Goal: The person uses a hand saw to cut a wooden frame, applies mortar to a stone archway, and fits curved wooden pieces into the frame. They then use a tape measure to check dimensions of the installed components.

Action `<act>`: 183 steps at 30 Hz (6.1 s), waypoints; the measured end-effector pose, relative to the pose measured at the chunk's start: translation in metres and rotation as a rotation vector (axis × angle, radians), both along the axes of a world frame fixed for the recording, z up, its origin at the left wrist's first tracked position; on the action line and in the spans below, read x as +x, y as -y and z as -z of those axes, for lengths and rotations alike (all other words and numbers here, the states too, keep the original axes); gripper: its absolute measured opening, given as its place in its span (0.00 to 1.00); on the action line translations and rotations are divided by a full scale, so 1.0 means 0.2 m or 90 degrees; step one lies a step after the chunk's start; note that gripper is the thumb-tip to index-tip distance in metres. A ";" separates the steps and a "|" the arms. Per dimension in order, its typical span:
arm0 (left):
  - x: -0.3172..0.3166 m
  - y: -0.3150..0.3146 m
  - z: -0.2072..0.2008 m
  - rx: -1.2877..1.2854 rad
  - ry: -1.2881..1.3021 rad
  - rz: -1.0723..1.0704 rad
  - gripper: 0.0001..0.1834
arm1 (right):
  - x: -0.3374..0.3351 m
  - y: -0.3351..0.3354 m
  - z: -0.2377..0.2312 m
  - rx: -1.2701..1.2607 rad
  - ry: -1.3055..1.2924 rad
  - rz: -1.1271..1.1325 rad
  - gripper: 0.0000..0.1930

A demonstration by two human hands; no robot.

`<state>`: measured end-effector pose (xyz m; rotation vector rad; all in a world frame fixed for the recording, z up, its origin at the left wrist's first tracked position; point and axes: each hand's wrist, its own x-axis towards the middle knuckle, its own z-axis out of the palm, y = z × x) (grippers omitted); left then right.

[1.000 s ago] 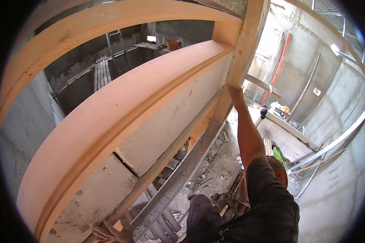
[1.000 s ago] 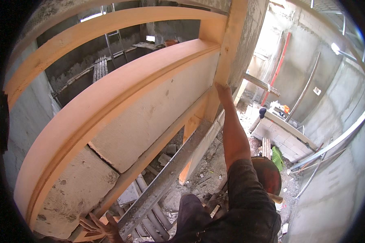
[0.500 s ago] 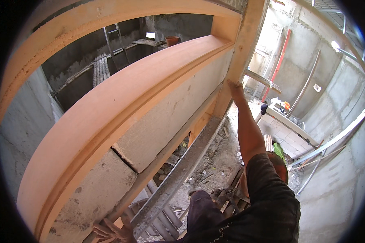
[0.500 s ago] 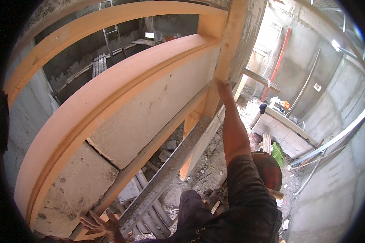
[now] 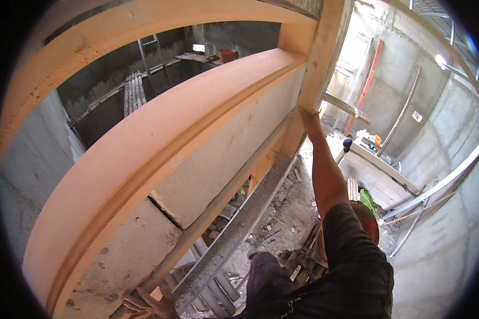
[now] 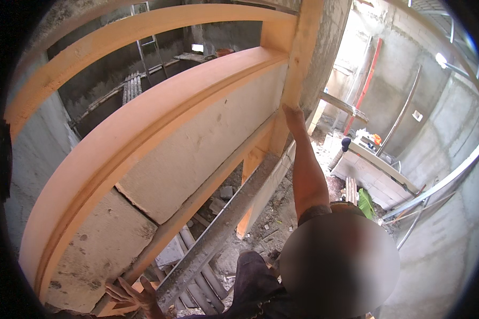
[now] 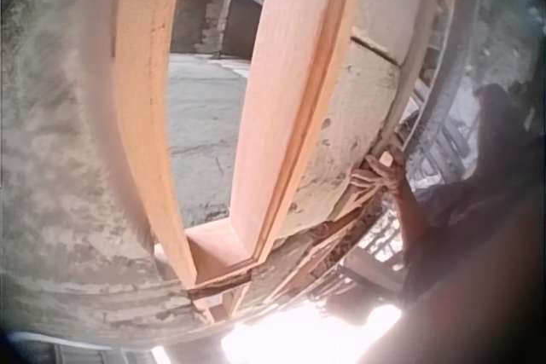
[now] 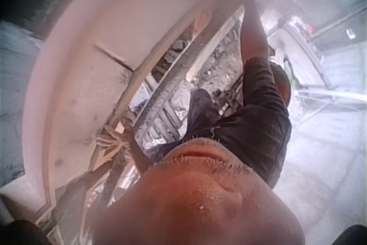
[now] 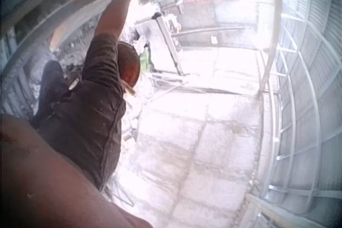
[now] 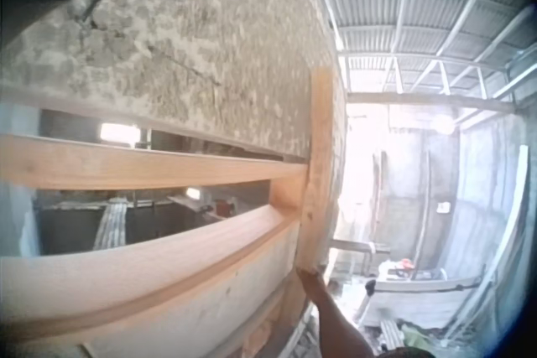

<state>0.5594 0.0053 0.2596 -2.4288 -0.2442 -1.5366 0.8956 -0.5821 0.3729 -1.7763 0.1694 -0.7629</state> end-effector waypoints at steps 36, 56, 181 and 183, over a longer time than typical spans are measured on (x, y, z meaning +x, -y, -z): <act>0.12 0.32 -1.87 0.340 0.065 -0.054 0.37 | 0.08 0.03 0.08 0.002 0.058 0.034 0.17; 0.32 0.19 -1.93 0.370 0.138 0.002 0.18 | 0.08 0.02 0.07 0.031 0.015 0.026 0.18; -2.54 -0.33 1.27 -0.598 -0.422 -0.386 0.31 | -1.69 -2.62 0.95 -0.744 0.268 -0.880 0.33; -2.56 -0.34 1.18 -0.809 -0.488 -0.395 0.43 | -1.74 -2.66 0.90 -0.737 0.220 -0.907 0.32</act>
